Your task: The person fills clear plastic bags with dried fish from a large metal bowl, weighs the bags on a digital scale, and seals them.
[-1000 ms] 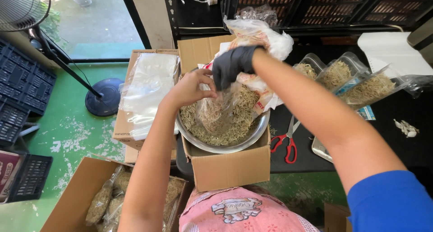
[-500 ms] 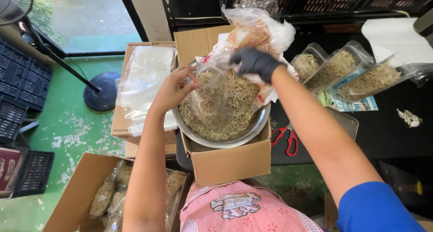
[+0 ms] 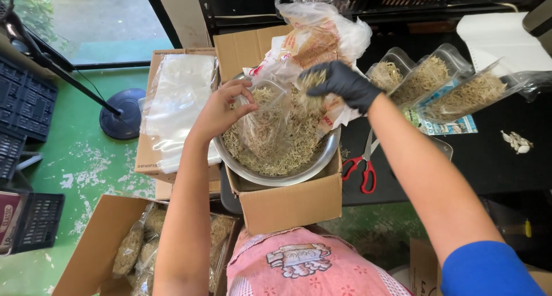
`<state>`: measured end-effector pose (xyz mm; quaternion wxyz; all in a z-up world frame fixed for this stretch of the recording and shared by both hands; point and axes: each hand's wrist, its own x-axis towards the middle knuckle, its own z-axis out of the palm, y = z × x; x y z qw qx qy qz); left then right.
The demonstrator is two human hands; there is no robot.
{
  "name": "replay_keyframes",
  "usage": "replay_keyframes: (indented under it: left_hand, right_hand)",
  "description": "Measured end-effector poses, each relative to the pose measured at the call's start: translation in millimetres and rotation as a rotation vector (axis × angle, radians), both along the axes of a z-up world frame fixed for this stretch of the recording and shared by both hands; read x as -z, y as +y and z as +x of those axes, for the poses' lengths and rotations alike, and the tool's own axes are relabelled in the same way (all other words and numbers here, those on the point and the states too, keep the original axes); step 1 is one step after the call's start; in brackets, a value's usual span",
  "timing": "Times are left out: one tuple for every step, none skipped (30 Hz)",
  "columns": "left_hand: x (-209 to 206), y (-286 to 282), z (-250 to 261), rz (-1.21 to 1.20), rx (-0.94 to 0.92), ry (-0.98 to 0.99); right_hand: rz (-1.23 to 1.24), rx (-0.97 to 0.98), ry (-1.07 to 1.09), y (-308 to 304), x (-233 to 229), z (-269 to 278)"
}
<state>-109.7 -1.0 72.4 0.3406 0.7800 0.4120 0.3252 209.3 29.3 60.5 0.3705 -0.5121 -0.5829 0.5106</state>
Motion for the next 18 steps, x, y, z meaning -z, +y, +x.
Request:
replay_keyframes:
  left_hand:
    - [-2.5,0.8,2.4,0.002,-0.002,0.0]
    - [-5.1,1.4,4.8,-0.028,0.024,0.022]
    - [-7.1,1.7,8.0,-0.058,0.05,0.042]
    - [-6.3,2.7,10.3,-0.057,0.049,0.041]
    - [-5.2,3.6,13.1,-0.04,0.065,0.049]
    - [-4.1,4.5,15.9,-0.024,0.082,0.058]
    - [-5.4,4.1,18.7,-0.023,0.081,0.056]
    - [-6.6,3.7,21.3,-0.033,0.091,0.062]
    - [-8.1,2.7,22.6,-0.044,0.097,0.07]
    - [-9.6,0.3,22.1,-0.043,0.094,0.069]
    - [-11.4,-1.6,21.3,-0.009,0.108,0.042]
    - [-13.4,-3.5,20.5,0.025,0.122,0.016]
    - [-15.6,-2.5,21.2,0.029,0.118,0.015]
    - [-17.8,-1.5,21.9,0.018,0.13,0.029]
    - [-18.6,-1.8,22.7,0.002,0.145,0.043]
    - [-18.9,-4.3,23.5,0.001,0.143,0.044]
    - [-19.4,-6.0,24.8,-0.01,0.143,0.05]
    - [-19.9,-7.6,26.1,-0.022,0.142,0.056]
  right_hand:
    - [0.002,-0.002,0.0,2.0,-19.8,2.5]
    - [0.045,-0.056,0.032,3.9,-39.6,5.1]
    - [0.087,-0.109,0.062,5.0,-59.3,8.3]
    - [0.088,-0.111,0.061,1.7,-70.0,0.2]
    - [0.18,-0.153,0.094,-2.2,-80.5,-7.5]
    - [0.271,-0.195,0.127,-6.1,-90.9,-15.2]
    - [0.272,-0.196,0.125,-6.7,-81.4,-26.2]
    - [0.382,-0.196,0.103,-7.5,-71.9,-37.2]
    - [0.492,-0.197,0.082,-8.1,-62.3,-49.5]
    - [0.493,-0.2,0.082,-4.6,-50.4,-53.3]
    - [0.377,-0.242,0.032,-0.9,-38.5,-57.5]
    - [0.26,-0.283,-0.017,3.1,-26.8,-61.6]
    - [0.264,-0.287,-0.018,2.2,-33.7,-63.6]
    - [0.286,-0.379,-0.271,1.4,-40.6,-65.4]
    - [0.301,-0.465,-0.523,-1.5,-45.4,-67.1]
    - [0.301,-0.466,-0.522,8.6,-51.0,-65.5]
    - [0.233,-0.547,-0.566,18.9,-56.8,-63.2]
    - [0.165,-0.627,-0.609,29.2,-62.5,-60.9]
